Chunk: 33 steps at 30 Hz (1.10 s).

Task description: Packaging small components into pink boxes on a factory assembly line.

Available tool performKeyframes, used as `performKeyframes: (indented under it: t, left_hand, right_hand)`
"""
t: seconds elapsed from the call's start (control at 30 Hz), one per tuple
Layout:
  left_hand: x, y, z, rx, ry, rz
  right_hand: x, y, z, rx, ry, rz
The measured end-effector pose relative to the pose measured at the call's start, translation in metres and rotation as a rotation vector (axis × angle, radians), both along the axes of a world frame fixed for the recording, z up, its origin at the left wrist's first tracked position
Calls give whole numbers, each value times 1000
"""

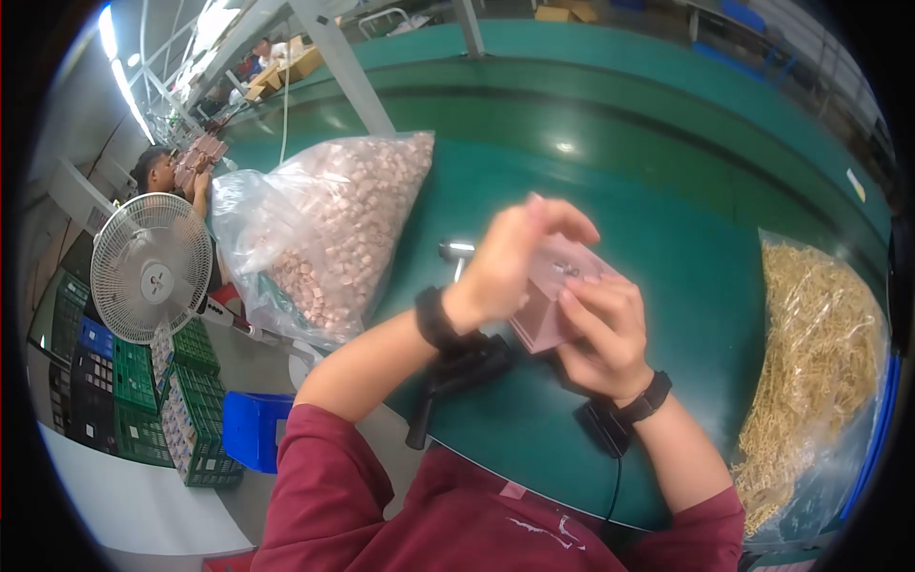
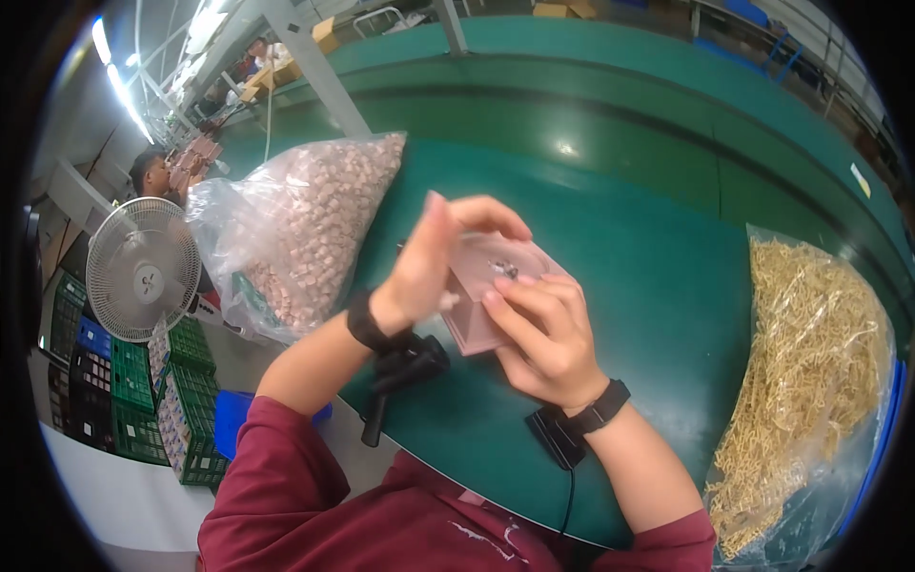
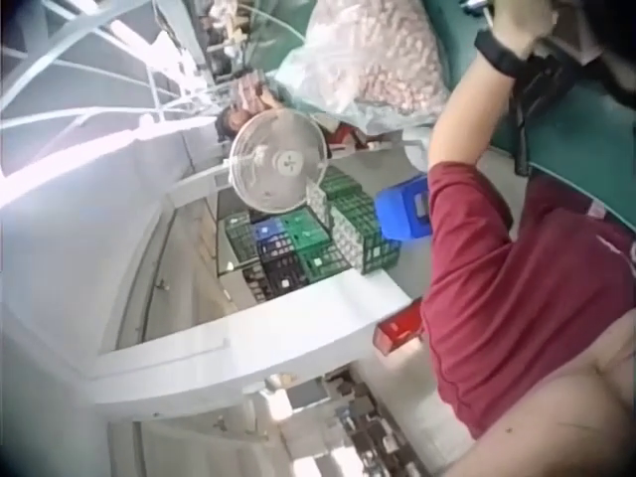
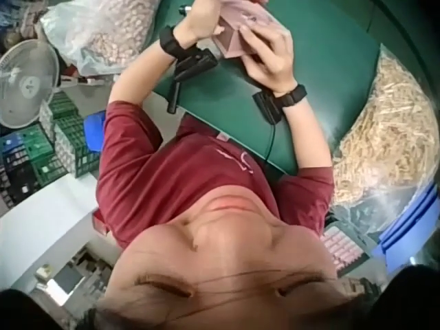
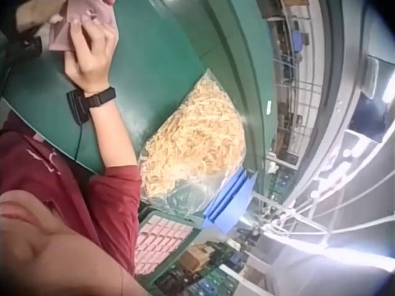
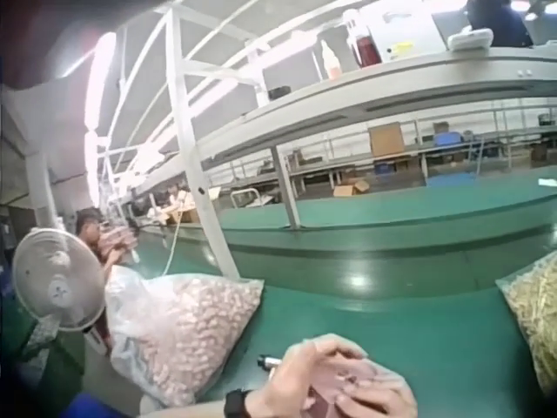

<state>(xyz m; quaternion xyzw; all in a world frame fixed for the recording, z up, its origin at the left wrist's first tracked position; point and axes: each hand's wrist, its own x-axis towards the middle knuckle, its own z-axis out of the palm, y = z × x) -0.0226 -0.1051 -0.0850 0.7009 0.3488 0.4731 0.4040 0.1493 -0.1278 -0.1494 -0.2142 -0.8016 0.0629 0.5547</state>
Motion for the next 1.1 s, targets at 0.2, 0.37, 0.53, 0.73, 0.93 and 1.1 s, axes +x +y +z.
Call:
performKeyframes:
  t: [0.2,0.37,0.53,0.73,0.93,1.1]
  left_hand:
    - [3,4,10,-152,-125,36]
    - [10,-2,6,-62,92,68]
    - [10,-4,11,96,359,-3]
    - [7,-3,10,134,355,24]
    - [13,6,4,99,137,118]
    - [-2,-12,18,128,-7,175]
  right_hand:
    - [-2,3,-1,5,12,2]
    - [-1,-1,-3,-16,51,-12]
    - [4,1,-6,46,25,13]
    - [-3,2,-4,98,39,-1]
    - [0,2,2,81,18,-19]
    - [3,5,3,53,40,-35]
